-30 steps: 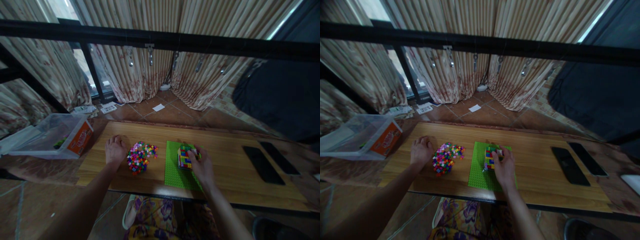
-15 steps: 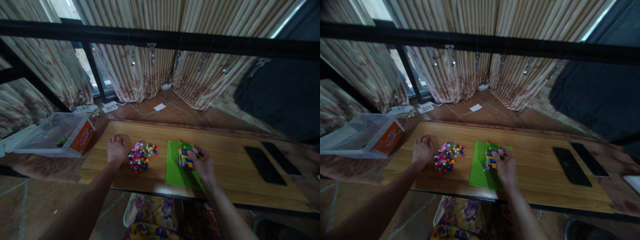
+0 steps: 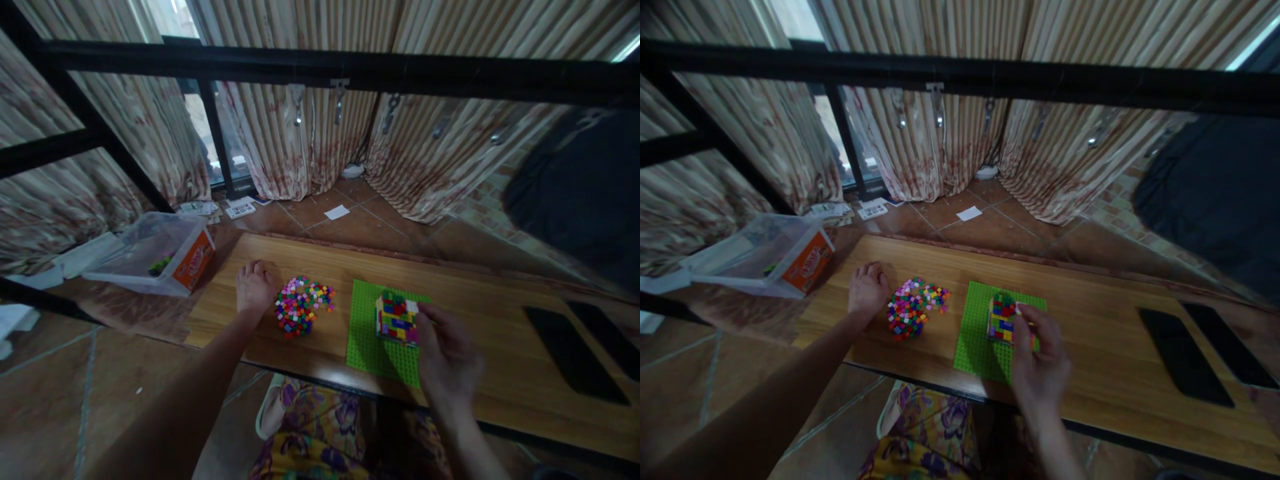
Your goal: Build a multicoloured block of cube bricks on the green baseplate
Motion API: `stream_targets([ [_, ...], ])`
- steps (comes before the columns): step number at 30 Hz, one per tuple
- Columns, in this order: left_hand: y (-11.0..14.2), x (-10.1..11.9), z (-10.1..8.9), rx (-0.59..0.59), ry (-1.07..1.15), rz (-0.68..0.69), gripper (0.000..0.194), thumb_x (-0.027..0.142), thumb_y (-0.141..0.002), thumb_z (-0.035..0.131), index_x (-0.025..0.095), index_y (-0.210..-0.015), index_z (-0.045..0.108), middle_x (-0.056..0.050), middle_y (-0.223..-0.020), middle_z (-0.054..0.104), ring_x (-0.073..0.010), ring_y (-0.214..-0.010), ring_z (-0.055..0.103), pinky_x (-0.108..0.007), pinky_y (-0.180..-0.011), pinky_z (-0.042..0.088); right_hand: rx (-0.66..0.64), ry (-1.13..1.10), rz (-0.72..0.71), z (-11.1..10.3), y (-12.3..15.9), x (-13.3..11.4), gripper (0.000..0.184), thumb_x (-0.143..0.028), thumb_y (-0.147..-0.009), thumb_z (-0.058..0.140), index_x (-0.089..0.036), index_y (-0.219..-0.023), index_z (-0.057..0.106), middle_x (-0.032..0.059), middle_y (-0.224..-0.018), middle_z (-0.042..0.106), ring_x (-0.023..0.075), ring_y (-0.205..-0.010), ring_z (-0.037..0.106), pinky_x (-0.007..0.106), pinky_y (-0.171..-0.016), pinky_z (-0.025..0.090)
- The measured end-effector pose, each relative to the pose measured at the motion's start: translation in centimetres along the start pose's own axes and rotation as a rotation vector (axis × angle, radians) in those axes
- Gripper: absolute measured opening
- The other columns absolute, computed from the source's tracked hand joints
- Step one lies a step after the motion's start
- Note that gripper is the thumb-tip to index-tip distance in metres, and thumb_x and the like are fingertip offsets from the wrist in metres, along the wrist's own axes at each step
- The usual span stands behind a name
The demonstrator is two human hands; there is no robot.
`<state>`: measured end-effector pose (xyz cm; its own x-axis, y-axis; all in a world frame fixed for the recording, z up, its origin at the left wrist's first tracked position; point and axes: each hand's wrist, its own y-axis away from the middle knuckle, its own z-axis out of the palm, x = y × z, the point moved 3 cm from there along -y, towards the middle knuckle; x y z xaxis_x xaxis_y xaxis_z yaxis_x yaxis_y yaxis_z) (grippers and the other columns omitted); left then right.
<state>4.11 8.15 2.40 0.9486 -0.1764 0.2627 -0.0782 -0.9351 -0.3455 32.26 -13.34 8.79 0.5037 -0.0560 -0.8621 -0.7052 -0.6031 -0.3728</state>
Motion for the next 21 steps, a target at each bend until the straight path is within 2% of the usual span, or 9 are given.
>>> stream_targets([
  [4, 0.1, 0.1, -0.1, -0.002, -0.008, -0.015, 0.036, 0.022, -0.085, 0.040, 0.010, -0.112, 0.060, -0.017, -0.118, 0.061, -0.0313, -0.110, 0.053, -0.044, -0.097, 0.039, -0.441, -0.042, -0.150, 4.4, 4.8, -2.1, 0.017, -0.033, -0.089, 0.057, -0.026, -0.096, 0.070, 0.0054, -0.101, 0.068, 0.0208, -0.097, 0.063, 0.035, -0.086, 0.051],
  [7, 0.2, 0.1, -0.1, -0.010, -0.008, -0.011, 0.035, 0.022, -0.086, 0.039, 0.010, -0.112, 0.060, -0.017, -0.117, 0.062, -0.0309, -0.110, 0.053, -0.045, -0.096, 0.039, -0.599, -0.032, -0.213, 7.5, 7.5, -2.2, 0.018, -0.027, -0.090, 0.054, -0.026, -0.099, 0.070, 0.0056, -0.100, 0.066, 0.0201, -0.094, 0.063, 0.034, -0.083, 0.052],
  [10, 0.2, 0.2, -0.1, -0.020, -0.013, -0.005, 0.034, 0.021, -0.085, 0.040, 0.010, -0.111, 0.060, -0.017, -0.117, 0.062, -0.0310, -0.109, 0.053, -0.044, -0.096, 0.039, -0.642, 0.018, -0.301, 9.7, 8.6, -1.8, 0.018, -0.023, -0.089, 0.055, -0.026, -0.100, 0.070, 0.0060, -0.099, 0.065, 0.0205, -0.093, 0.062, 0.033, -0.080, 0.052],
  [14, 0.2, 0.2, -0.2, -0.018, -0.014, -0.014, 0.033, 0.021, -0.085, 0.040, 0.012, -0.109, 0.061, -0.016, -0.117, 0.062, -0.0313, -0.109, 0.053, -0.044, -0.095, 0.039, -0.630, 0.089, -0.404, 11.6, 8.7, -1.6, 0.018, -0.021, -0.086, 0.060, -0.024, -0.101, 0.069, 0.0070, -0.100, 0.064, 0.0227, -0.095, 0.059, 0.036, -0.082, 0.050],
  [18, 0.2, 0.1, -0.1, -0.010, -0.002, -0.025, 0.033, 0.021, -0.085, 0.041, 0.013, -0.110, 0.061, -0.016, -0.117, 0.062, -0.0319, -0.110, 0.053, -0.045, -0.095, 0.039, -0.602, 0.134, -0.441, 12.6, 8.7, -1.6, 0.014, -0.019, -0.086, 0.060, -0.026, -0.090, 0.071, 0.0053, -0.097, 0.064, 0.0229, -0.093, 0.058, 0.038, -0.082, 0.048],
  [21, 0.2, 0.0, 0.0, -0.006, 0.004, -0.015, 0.034, 0.021, -0.085, 0.040, 0.012, -0.111, 0.061, -0.016, -0.117, 0.062, -0.0319, -0.110, 0.052, -0.045, -0.095, 0.038, -0.591, 0.165, -0.448, 12.6, 8.5, -1.2, 0.013, -0.020, -0.087, 0.058, -0.025, -0.086, 0.070, 0.0052, -0.095, 0.064, 0.0224, -0.091, 0.058, 0.037, -0.081, 0.047],
])
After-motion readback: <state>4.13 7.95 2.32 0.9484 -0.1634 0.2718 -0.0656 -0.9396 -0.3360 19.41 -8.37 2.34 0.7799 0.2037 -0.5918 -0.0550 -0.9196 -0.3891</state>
